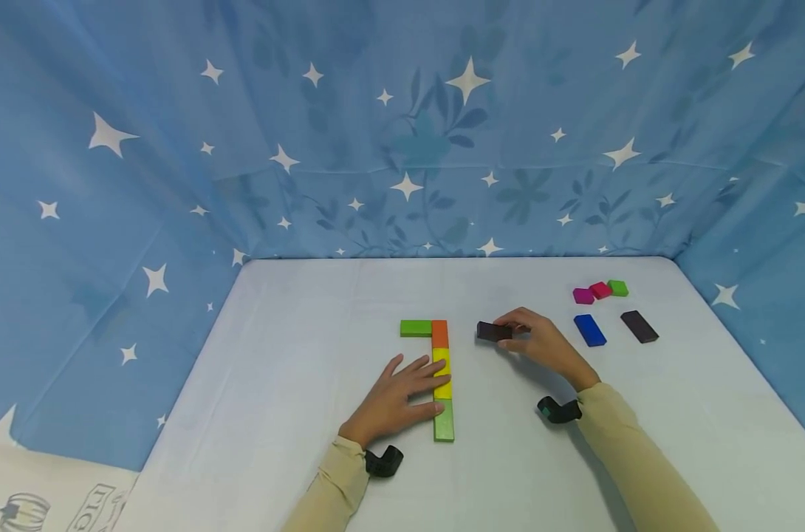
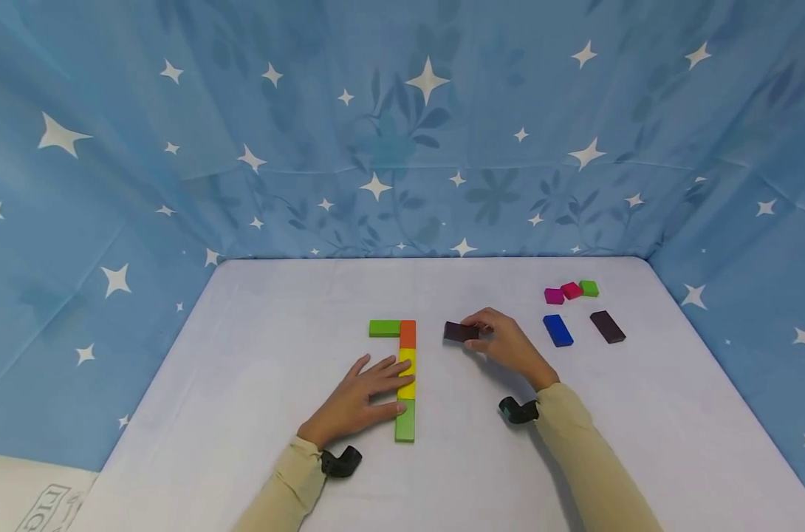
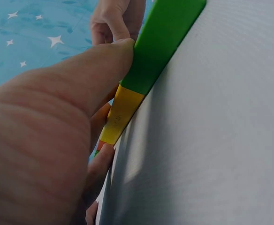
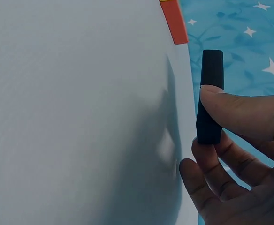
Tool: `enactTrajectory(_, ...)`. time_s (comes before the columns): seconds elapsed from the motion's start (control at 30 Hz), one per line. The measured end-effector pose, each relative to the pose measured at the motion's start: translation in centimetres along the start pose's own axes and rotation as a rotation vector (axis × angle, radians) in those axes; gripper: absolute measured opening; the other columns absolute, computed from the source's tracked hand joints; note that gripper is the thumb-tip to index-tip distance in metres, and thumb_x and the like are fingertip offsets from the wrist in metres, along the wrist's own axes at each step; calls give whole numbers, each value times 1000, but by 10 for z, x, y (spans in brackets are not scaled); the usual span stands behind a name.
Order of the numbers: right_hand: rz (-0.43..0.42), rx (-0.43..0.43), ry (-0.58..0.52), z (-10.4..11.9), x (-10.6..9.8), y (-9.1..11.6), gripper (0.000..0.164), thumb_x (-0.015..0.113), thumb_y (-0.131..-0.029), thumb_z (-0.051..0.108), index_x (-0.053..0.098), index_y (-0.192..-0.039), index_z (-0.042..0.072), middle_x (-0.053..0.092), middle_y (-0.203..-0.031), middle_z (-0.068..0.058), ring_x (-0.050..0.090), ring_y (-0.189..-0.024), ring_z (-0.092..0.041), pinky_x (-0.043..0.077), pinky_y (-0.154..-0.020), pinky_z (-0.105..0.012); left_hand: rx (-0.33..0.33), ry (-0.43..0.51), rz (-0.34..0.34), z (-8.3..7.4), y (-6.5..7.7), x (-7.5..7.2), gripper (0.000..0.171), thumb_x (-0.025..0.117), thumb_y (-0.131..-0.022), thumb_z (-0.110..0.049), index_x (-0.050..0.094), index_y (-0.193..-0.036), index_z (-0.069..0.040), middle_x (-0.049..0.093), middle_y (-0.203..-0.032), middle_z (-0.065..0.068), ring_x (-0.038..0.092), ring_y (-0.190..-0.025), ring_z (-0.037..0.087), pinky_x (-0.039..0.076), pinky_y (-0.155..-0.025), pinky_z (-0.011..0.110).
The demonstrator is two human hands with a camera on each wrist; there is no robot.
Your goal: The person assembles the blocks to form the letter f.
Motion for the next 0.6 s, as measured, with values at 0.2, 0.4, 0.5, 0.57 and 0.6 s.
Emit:
enactTrajectory(0.2, 14, -22, 35, 3, 9, -12, 35, 83, -93, 3, 73, -126, 0, 69, -121, -15, 65, -110, -35, 54, -104, -58, -8, -6, 6, -1, -1, 0, 56, 63, -106, -49, 60, -155, -23, 45, -166, -11, 27, -160, 16, 3, -132, 51)
enactTrajectory(0.4, 21, -58, 19, 8, 18, -23, 31, 82, -92, 0, 74, -122, -2, 71, -116, -14, 64, -105, -33, 55, -99, -56, -15, 5, 18, 0, -1, 1, 56, 63, -106, -49, 60, -156, -24, 43, -166, -13, 24, -160, 12, 0, -132, 47)
enactTrajectory(0.5, 30, -35, 18, 11, 22, -28, 31, 82, -91, 0, 75, -122, -1, 71, -117, -13, 63, -106, -33, 55, -101, -56, -14, 4, 23, 2, -1, 2, 56, 63, -106, -49, 60, -156, -24, 43, -166, -13, 23, -161, 12, 0, -132, 48)
enactTrajectory(0.57, 35, -19, 13, 13, 24, -31, 31, 82, -91, 1, 75, -122, -1, 71, -117, -13, 62, -106, -32, 54, -100, -55, -14, 1, 26, 2, -2, 2, 56, 63, -106, -49, 60, -156, -25, 42, -167, -13, 23, -161, 12, 0, -132, 49)
enactTrajectory(0.6, 37, -14, 15, 14, 24, -32, 31, 82, -92, 1, 75, -122, 0, 70, -116, -12, 62, -105, -32, 54, -99, -54, -14, -1, 27, 3, -2, 2, 56, 63, -106, -49, 60, -156, -25, 42, -167, -13, 22, -161, 12, 0, -132, 49)
Point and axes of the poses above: each hand's wrist, its own y-axis away from the middle knuckle, its own x-axis out of the palm, z = x × y, the point moved 2 cm from there along -y, towards the middle knuckle
